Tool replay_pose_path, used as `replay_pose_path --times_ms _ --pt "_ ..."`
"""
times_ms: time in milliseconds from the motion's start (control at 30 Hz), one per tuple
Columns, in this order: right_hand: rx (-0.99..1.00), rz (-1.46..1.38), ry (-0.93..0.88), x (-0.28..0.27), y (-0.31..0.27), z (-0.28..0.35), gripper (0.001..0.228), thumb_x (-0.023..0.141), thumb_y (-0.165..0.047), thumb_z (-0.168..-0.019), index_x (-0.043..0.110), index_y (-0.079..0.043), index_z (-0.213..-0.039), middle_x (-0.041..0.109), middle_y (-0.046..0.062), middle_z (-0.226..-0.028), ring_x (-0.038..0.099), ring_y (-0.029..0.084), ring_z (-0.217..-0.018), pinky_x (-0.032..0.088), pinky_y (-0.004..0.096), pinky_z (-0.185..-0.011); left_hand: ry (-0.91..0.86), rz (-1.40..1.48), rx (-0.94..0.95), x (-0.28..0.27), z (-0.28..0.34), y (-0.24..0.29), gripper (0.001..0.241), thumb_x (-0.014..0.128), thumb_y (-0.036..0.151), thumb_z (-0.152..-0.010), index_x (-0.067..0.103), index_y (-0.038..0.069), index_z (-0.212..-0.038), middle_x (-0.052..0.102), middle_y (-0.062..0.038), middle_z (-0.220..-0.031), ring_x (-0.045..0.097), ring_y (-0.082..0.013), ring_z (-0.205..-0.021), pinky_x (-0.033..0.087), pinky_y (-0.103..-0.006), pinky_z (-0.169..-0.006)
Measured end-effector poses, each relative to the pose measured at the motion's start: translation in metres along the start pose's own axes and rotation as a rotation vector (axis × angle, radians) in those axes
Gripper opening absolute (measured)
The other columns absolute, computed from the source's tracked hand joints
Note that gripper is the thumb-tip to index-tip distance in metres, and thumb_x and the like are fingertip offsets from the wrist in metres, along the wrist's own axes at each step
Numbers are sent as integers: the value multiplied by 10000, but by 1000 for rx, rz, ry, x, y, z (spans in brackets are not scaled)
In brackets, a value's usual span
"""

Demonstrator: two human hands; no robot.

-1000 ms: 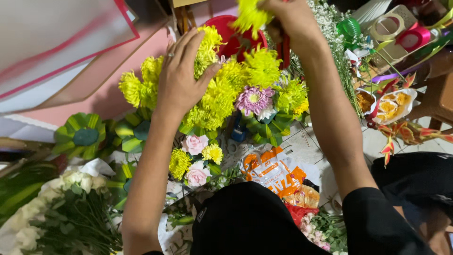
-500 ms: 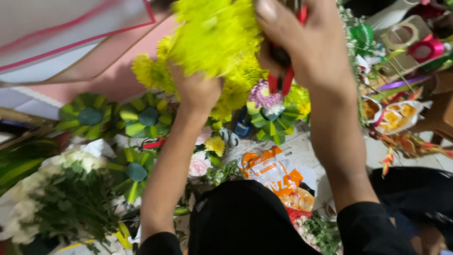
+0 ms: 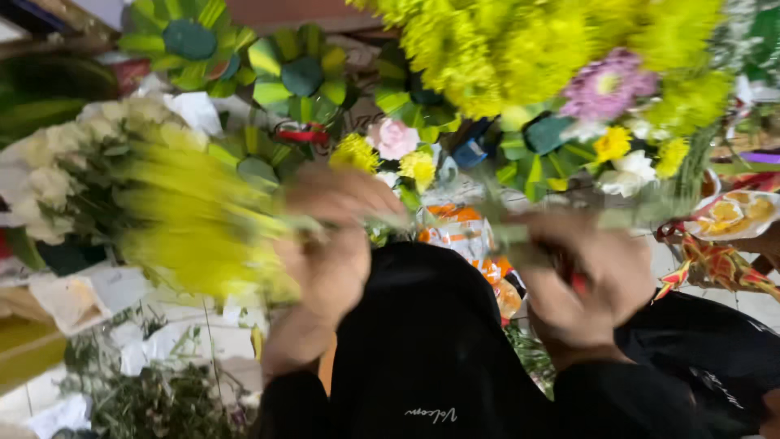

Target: The person assembles a floral arrangement on the floor by cutting stems with shears and inserting various flowers, including roses and chrysanthemums, into floral foam bases.

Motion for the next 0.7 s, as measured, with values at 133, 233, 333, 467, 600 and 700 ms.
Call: replay_pose_path --times_ms 133,233,333,467,600,700 --pt "-56 -604 100 63 70 54 186 654 -54 -882 699 74 -1009 719 148 -691 690 155 -505 519 234 -447 -113 79 -504 -51 108 -69 427 623 362 -978 666 -58 -1046 727 -226 -1005 753 -316 -838 635 -376 -684" --pt "294 -615 20 128 117 77 140 708 20 -873 726 54 -1008 689 180 -598 626 178 -442 479 280 -400 223 -145 -645 -59 122 -88 343 723 50 -903 599 -149 -1154 692 -342 -1100 732 -442 -909 664 -491 -682" --pt "492 -654 -23 181 120 69 169 605 -62 -995 655 35 -1124 660 161 -621 573 169 -473 447 262 -428 337 -495 -708 -85 115 -103 373 757 -44 -860 627 -110 -1203 712 -287 -1125 726 -421 -944 678 -483 -690" --pt "560 -813 -135 242 132 66 419 357 -244 -1097 659 43 -1049 640 148 -633 503 126 -465 410 247 -410 303 -472 -677 -117 127 -137 207 752 -116 -850 674 -106 -1041 730 -249 -964 728 -386 -799 673 -454 -585" --pt "666 -1063 -260 286 117 51 654 259 -446 -1114 547 109 -1306 622 216 -653 475 151 -339 376 264 -319 261 -487 -657 -135 150 -165 143 777 -98 -836 679 -87 -939 713 -212 -830 705 -341 -672 633 -410 -505" --pt "825 -1093 -210 295 116 48 568 344 -426 -1120 587 79 -1032 592 208 -665 452 191 -287 319 314 -238 239 -512 -630 -156 167 -183 120 802 -81 -823 684 -68 -838 697 -176 -696 682 -295 -546 594 -365 -424"
Point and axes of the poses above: each hand's wrist, its own z-axis away from the middle knuckle, its own x-axis out of the palm, y = z × x, the point moved 5 cm from there along -z, towards the middle knuckle
